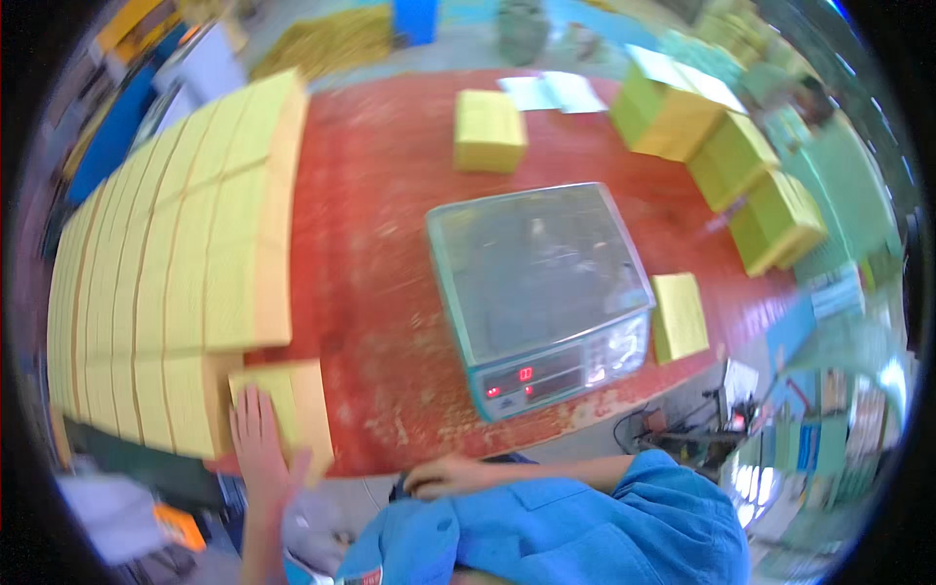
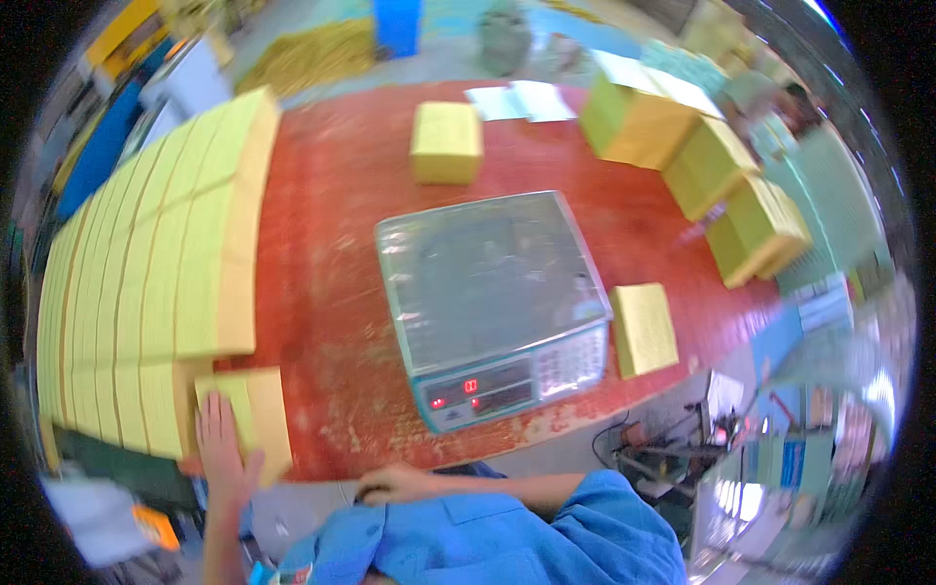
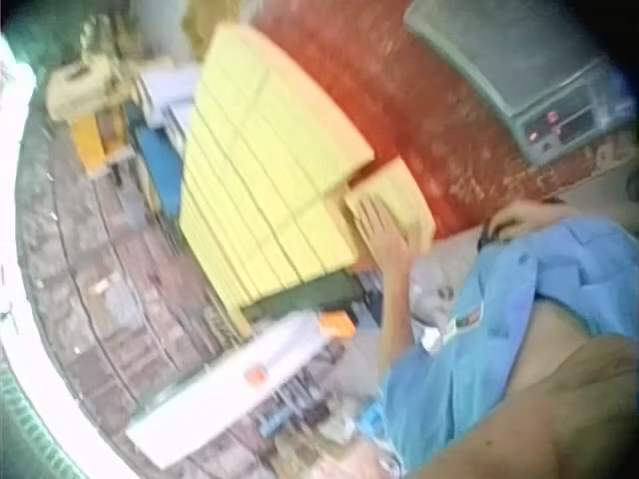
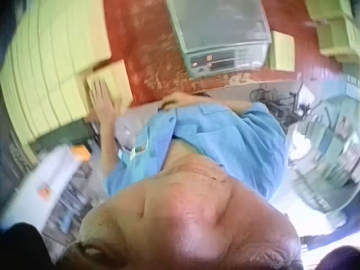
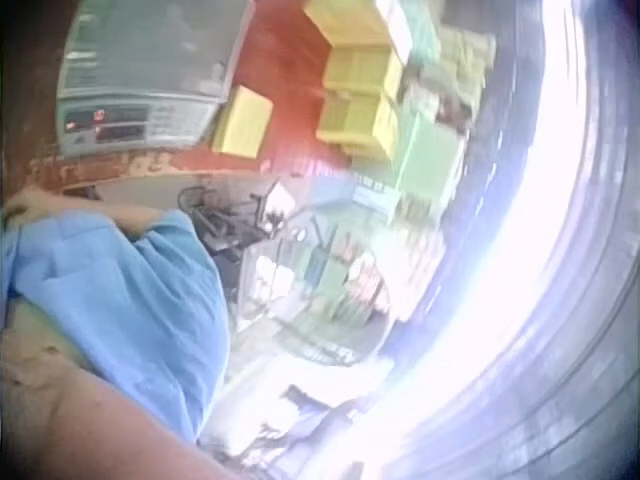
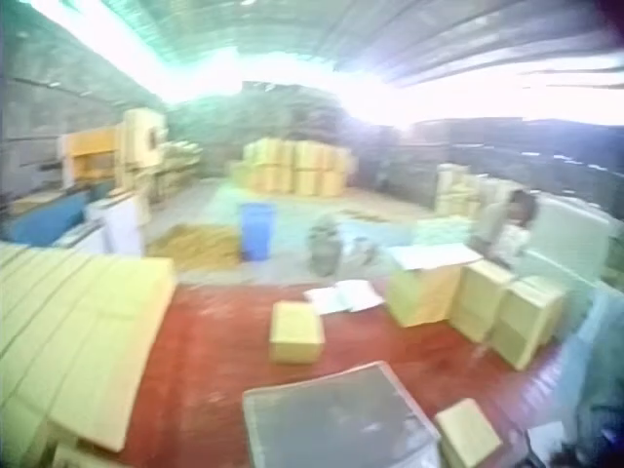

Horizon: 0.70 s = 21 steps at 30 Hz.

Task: Weighing and counting stacks of yellow paper sheets in a factory setting.

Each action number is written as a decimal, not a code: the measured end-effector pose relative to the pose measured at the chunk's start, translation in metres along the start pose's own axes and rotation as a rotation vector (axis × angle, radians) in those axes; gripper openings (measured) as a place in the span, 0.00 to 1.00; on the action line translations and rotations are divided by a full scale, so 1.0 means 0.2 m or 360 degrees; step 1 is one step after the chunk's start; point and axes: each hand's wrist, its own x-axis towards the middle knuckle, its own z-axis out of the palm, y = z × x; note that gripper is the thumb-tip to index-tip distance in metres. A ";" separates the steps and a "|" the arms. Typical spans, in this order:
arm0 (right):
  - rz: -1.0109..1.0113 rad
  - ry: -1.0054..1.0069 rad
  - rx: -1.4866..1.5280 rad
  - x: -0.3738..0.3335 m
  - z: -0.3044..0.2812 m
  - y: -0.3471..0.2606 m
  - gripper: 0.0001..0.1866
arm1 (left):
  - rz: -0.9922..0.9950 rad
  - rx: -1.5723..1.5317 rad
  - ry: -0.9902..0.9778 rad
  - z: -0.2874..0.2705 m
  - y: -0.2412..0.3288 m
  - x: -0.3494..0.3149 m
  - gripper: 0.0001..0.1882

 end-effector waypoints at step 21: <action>-0.0755 0.0303 -0.0373 -0.50 -0.01 -0.38 0.43 | -0.0344 -0.1879 0.0465 0.28 0.86 -0.56 0.39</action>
